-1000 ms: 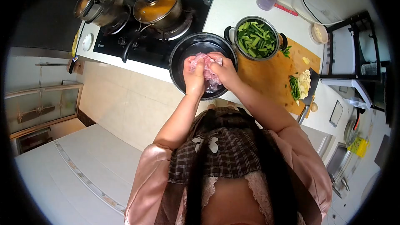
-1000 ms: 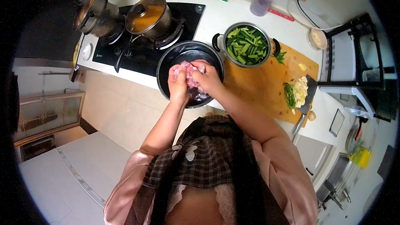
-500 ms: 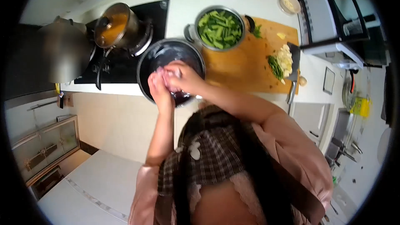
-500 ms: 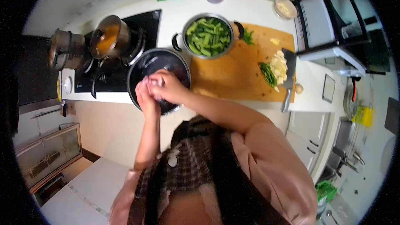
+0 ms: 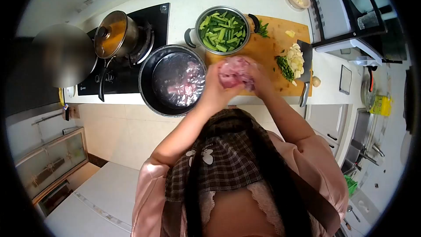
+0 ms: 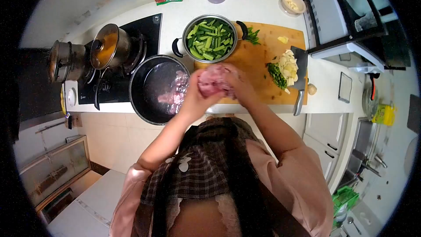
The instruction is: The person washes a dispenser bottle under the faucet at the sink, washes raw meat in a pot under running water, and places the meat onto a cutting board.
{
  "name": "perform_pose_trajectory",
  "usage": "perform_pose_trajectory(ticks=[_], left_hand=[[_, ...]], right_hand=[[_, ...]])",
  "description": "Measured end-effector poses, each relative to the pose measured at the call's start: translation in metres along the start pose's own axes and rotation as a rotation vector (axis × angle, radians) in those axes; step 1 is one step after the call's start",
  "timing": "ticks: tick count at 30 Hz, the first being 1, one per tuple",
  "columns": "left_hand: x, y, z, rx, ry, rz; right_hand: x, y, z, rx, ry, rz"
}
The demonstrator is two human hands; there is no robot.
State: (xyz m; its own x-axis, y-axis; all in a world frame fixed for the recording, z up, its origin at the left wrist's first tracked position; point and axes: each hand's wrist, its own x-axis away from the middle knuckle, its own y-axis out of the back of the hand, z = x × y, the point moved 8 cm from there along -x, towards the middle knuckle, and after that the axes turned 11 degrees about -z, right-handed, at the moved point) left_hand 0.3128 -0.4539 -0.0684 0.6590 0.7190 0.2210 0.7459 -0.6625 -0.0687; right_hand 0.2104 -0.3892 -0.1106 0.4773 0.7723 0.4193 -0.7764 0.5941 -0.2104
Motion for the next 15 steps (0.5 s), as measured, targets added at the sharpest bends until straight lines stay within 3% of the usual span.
perform_pose_trajectory(ticks=[1,4,5,7,8,10,13,15], left_hand=[[-0.005,-0.011,0.011,-0.108,-0.123,-0.016],[-0.015,-0.030,0.048,-0.282,-0.248,-0.059],[-0.016,-0.030,0.054,-0.435,-0.308,-0.079],[-0.017,-0.030,0.059,-0.587,-0.359,-0.105],[-0.017,-0.028,0.068,-0.714,-0.356,-0.115],[-0.020,-0.026,0.070,-0.841,-0.357,-0.118],[-0.017,-0.020,0.074,-0.954,-0.303,-0.121],[-0.017,-0.018,0.069,-0.941,-0.335,-0.105]], right_hand=[[-0.004,0.015,-0.007,-0.038,0.037,-0.008],[-0.007,0.042,0.002,0.285,0.380,-0.104],[-0.015,0.049,-0.006,0.284,0.383,-0.107],[-0.012,0.048,-0.005,0.760,0.710,-0.142],[-0.013,0.054,-0.013,0.759,0.704,-0.142],[-0.006,0.046,-0.012,1.098,0.891,-0.170],[0.002,0.050,-0.016,1.151,0.758,-0.165],[0.005,0.046,-0.014,1.157,0.778,-0.147]])
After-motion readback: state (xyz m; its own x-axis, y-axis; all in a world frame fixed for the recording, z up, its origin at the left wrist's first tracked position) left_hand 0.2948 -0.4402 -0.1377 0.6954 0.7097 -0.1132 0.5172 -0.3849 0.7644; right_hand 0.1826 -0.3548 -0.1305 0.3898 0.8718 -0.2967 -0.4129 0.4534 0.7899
